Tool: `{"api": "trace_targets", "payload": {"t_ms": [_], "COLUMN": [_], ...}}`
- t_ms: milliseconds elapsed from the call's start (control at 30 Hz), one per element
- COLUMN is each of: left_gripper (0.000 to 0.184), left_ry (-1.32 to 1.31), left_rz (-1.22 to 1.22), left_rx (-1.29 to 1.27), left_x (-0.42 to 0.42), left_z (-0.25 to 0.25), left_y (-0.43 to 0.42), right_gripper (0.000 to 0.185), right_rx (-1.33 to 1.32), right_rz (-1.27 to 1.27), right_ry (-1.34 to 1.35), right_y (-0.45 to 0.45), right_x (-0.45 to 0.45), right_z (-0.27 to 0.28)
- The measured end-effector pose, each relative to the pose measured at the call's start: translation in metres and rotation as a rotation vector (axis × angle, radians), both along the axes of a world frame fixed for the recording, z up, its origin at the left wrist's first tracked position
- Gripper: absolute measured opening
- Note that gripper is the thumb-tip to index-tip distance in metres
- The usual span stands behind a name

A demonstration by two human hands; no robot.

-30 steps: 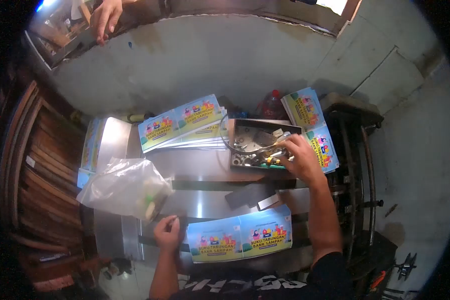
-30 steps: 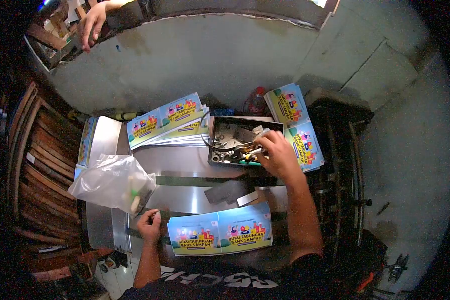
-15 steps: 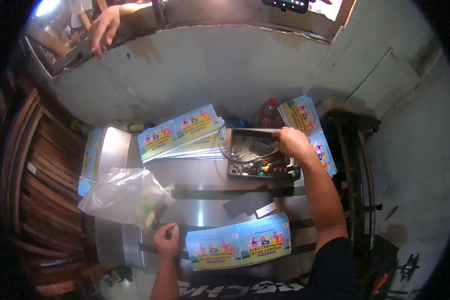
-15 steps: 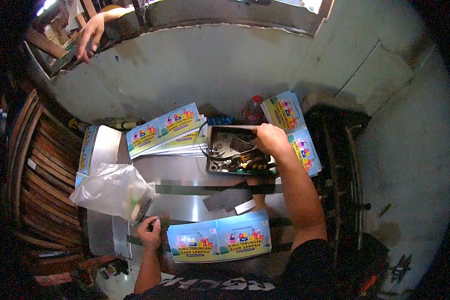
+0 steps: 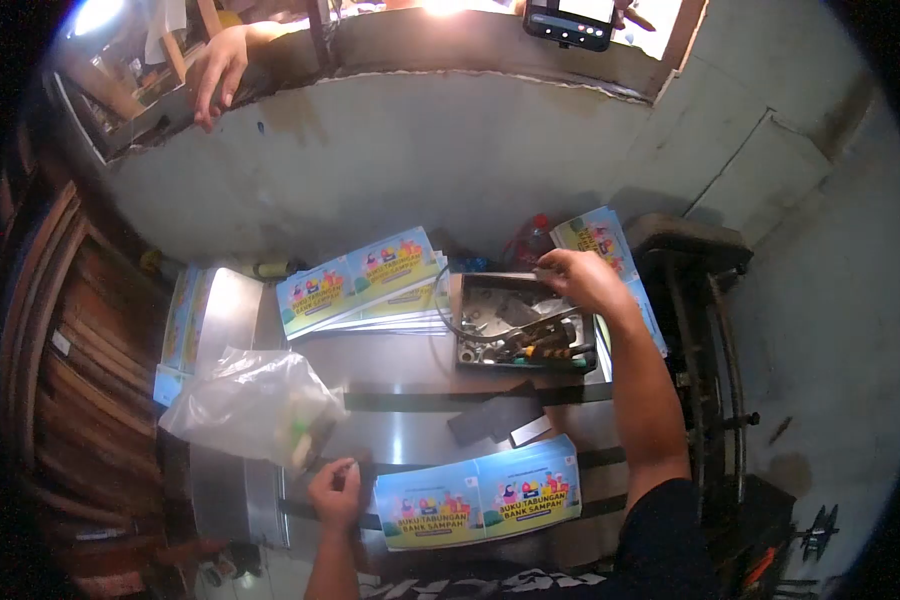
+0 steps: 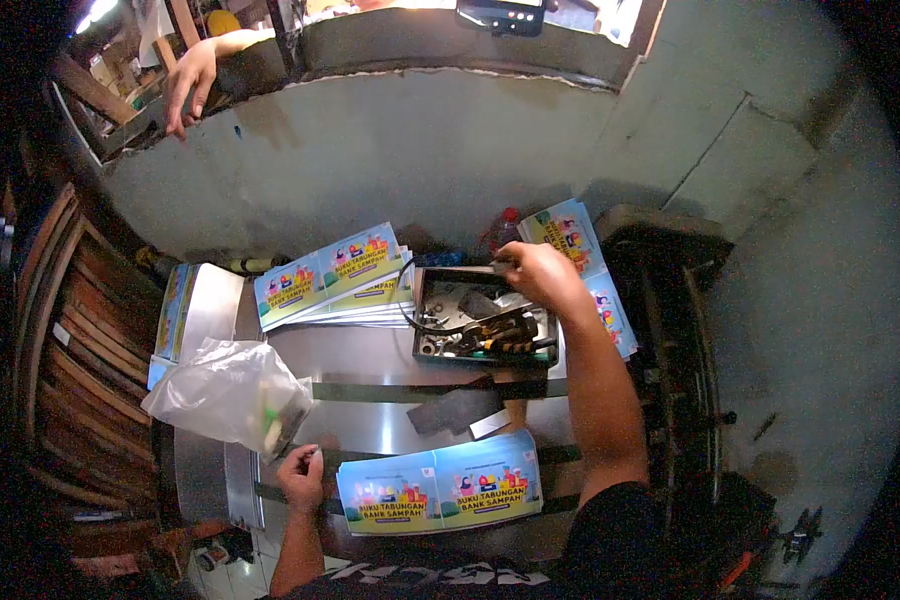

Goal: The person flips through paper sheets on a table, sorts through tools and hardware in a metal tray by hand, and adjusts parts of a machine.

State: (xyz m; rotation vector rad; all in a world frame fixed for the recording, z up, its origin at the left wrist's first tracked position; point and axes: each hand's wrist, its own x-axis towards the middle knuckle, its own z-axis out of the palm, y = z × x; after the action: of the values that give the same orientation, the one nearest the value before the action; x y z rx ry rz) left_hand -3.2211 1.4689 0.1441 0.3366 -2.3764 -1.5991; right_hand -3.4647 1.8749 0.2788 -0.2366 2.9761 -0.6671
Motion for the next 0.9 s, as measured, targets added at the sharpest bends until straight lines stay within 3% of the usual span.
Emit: {"api": "trace_targets", "payload": {"t_ms": [67,167,267,400,500,567,600,633,700,900], "left_gripper": [0.012,0.013,0.014,0.014,0.014,0.014,0.014,0.014,0.014,0.014], "left_ry": [0.032,0.004,-0.007,-0.023,-0.043,-0.043,-0.022,-0.002,-0.017,-0.023], "left_rz": [-0.003,-0.006,-0.002,0.008,0.012,0.012,0.009,0.006,-0.002,-0.012], "left_rx": [-0.002,0.015,0.028,0.051,0.061,0.055,0.052,0.05,0.058,0.055], "left_x": [-0.003,0.003,0.002,0.004,0.004,0.003,0.003,0.003,0.003,0.002], "left_z": [-0.002,-0.006,-0.008,-0.006,-0.004,-0.002,-0.001,-0.001,0.002,0.009], "left_y": [0.002,-0.003,-0.004,-0.003,-0.002,-0.002,-0.001,-0.001,-0.001,0.002], "right_gripper": [0.034,0.042,0.034,0.028,0.023,0.018,0.017,0.017,0.015,0.015], "right_rx": [-0.094,0.154,0.096,0.247,0.092,-0.356,-0.525,-0.525,-0.958,-1.181], "right_rz": [0.131,0.031,0.184,0.192,0.022,-0.066,-0.058,-0.058,-0.188,-0.191], "right_ry": [-0.136,-0.187,-0.234,-0.297,-0.162,-0.077,-0.063,-0.064,-0.161,-0.059], "right_y": [-0.007,-0.013,0.01,0.021,0.025,0.027,0.033,0.037,0.034,0.034], "right_x": [0.0,0.006,0.005,0.004,0.012,0.018,0.013,0.013,0.021,0.024], "right_z": [0.0,0.009,-0.004,-0.014,-0.016,-0.013,-0.022,-0.024,-0.004,0.032]}}
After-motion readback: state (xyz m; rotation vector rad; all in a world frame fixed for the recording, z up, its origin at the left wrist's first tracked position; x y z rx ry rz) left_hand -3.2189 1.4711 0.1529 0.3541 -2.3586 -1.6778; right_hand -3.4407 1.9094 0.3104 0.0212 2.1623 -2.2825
